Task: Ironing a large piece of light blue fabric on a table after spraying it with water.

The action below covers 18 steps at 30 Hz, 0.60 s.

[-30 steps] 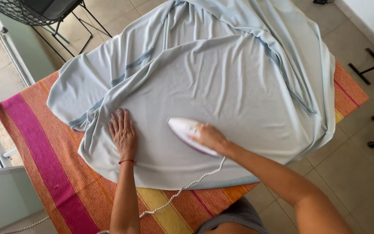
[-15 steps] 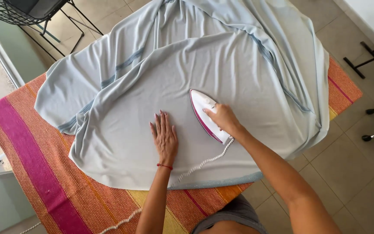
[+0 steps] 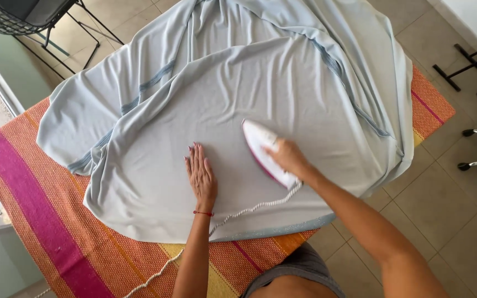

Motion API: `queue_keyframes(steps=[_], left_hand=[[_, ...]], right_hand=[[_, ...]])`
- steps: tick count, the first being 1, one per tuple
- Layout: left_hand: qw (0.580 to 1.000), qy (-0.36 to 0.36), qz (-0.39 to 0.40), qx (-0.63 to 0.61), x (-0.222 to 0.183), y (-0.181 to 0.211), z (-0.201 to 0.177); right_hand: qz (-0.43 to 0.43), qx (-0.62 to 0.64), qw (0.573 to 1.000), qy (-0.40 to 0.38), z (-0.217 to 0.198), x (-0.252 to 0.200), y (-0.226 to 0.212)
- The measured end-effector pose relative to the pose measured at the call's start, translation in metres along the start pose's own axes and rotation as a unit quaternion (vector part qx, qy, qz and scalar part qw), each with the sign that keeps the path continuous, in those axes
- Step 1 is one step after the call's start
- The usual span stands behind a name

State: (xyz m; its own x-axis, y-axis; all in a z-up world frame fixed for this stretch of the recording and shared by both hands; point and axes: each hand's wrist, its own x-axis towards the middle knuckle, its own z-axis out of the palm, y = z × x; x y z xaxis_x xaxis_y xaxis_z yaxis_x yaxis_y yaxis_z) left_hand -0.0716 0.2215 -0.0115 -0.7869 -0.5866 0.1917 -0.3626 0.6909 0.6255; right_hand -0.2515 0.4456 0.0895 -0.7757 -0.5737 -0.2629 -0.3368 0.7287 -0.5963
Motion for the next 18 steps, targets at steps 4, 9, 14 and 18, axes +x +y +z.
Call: queue_keyframes(steps=[4,9,14,18], left_hand=[[1.000,0.000,-0.005,-0.009,-0.003,0.003,-0.003],[1.000,-0.002,-0.004,0.019,-0.002,-0.007,0.007],[1.000,0.011,0.004,0.011,-0.003,0.004,-0.004],[0.999,0.021,-0.001,-0.033,0.001,0.010,-0.010]], right_hand=[[-0.028,-0.030,0.994,-0.098,0.021,-0.056,-0.012],[0.037,-0.021,0.999,0.008,-0.007,0.005,0.022],[0.058,0.056,0.997,-0.011,0.015,-0.024,0.014],[-0.046,-0.052,0.994,-0.085,0.029,-0.074,0.005]])
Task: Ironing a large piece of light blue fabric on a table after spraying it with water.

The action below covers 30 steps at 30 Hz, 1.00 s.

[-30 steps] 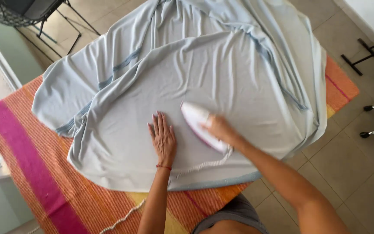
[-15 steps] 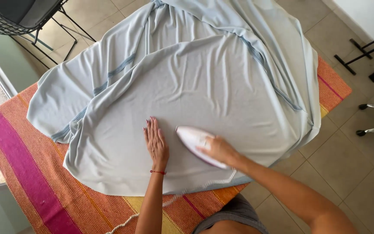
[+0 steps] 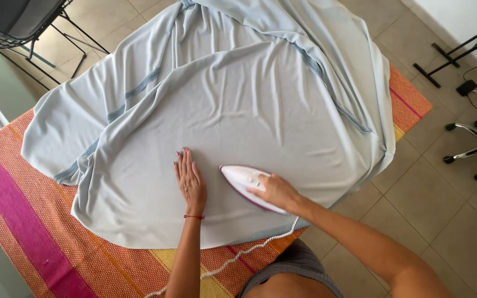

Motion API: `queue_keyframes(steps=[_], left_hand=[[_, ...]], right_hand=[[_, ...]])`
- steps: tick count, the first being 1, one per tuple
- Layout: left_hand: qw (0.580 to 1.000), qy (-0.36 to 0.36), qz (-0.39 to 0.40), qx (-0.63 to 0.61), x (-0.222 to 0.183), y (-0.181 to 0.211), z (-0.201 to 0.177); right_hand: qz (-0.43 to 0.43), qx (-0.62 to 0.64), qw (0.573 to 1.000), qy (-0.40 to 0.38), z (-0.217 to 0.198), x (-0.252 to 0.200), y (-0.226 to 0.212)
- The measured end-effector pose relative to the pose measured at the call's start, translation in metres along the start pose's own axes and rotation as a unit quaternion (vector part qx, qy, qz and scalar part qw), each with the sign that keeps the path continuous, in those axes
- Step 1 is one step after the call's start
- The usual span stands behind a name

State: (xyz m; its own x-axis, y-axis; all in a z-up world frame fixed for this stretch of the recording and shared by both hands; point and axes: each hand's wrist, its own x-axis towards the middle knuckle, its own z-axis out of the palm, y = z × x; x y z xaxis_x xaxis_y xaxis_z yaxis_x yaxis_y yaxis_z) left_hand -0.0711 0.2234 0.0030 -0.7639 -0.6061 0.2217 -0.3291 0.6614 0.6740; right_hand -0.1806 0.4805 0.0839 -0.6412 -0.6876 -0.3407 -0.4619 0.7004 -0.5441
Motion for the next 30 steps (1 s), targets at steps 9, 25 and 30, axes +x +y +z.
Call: queue_keyframes(steps=[9,25,30], left_hand=[[0.895,-0.364,-0.052,-0.251,-0.123,0.093,-0.083],[0.874,-0.280,-0.098,0.386,-0.324,-0.084,-0.214],[0.978,0.147,-0.034,0.145,-0.216,0.056,-0.269]], right_hand=[[0.257,0.212,0.939,0.084,-0.110,0.017,0.048],[0.173,0.215,0.951,0.135,-0.096,-0.015,0.183],[0.235,0.084,0.965,0.084,-0.078,-0.041,0.118]])
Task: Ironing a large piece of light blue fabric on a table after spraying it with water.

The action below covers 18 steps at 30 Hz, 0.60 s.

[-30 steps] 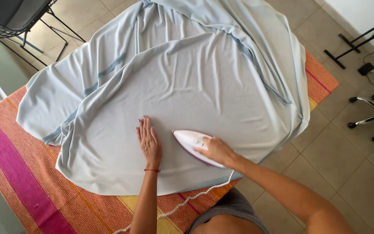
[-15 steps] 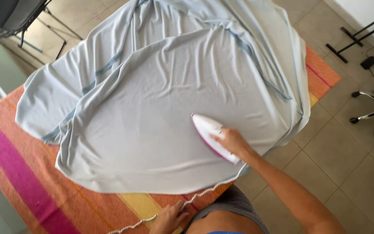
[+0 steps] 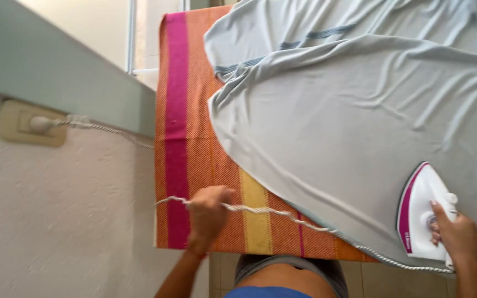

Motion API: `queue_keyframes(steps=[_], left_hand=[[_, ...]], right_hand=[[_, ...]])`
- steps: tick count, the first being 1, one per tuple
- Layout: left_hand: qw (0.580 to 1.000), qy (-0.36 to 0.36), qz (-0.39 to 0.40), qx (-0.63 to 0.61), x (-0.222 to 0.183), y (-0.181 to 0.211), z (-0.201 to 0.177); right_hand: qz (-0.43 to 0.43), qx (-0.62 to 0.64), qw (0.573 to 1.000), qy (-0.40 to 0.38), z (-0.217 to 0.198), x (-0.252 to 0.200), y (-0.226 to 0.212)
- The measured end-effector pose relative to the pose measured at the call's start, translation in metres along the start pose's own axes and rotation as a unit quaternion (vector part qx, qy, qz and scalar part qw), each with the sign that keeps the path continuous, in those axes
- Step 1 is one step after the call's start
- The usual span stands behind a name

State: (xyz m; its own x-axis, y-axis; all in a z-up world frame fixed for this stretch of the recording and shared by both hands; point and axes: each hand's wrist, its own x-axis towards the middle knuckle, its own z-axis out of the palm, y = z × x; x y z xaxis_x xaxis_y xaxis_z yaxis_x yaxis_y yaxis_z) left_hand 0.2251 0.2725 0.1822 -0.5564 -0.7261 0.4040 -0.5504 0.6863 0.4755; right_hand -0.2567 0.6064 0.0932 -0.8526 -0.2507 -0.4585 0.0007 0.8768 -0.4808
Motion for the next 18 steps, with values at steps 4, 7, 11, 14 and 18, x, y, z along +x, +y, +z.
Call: queue_keyframes(steps=[4,7,11,14,18], left_hand=[[0.936,0.028,0.170,-0.306,0.021,0.133,-0.008],[0.868,-0.003,0.413,-0.276,0.024,0.195,0.003],[0.712,-0.404,0.156,-0.553,0.019,0.177,0.058],[0.638,-0.577,0.041,-0.508,0.014,0.138,0.082],[0.710,-0.638,0.044,-0.295,-0.003,0.066,0.134]], right_hand=[[-0.003,-0.018,1.000,0.001,0.000,-0.007,-0.014],[-0.020,-0.079,0.997,0.011,0.003,0.015,0.005],[-0.031,-0.002,0.998,0.053,0.012,0.053,0.040],[0.015,0.089,0.995,0.031,0.029,0.062,0.062],[0.014,0.125,0.990,-0.062,0.028,-0.033,-0.034]])
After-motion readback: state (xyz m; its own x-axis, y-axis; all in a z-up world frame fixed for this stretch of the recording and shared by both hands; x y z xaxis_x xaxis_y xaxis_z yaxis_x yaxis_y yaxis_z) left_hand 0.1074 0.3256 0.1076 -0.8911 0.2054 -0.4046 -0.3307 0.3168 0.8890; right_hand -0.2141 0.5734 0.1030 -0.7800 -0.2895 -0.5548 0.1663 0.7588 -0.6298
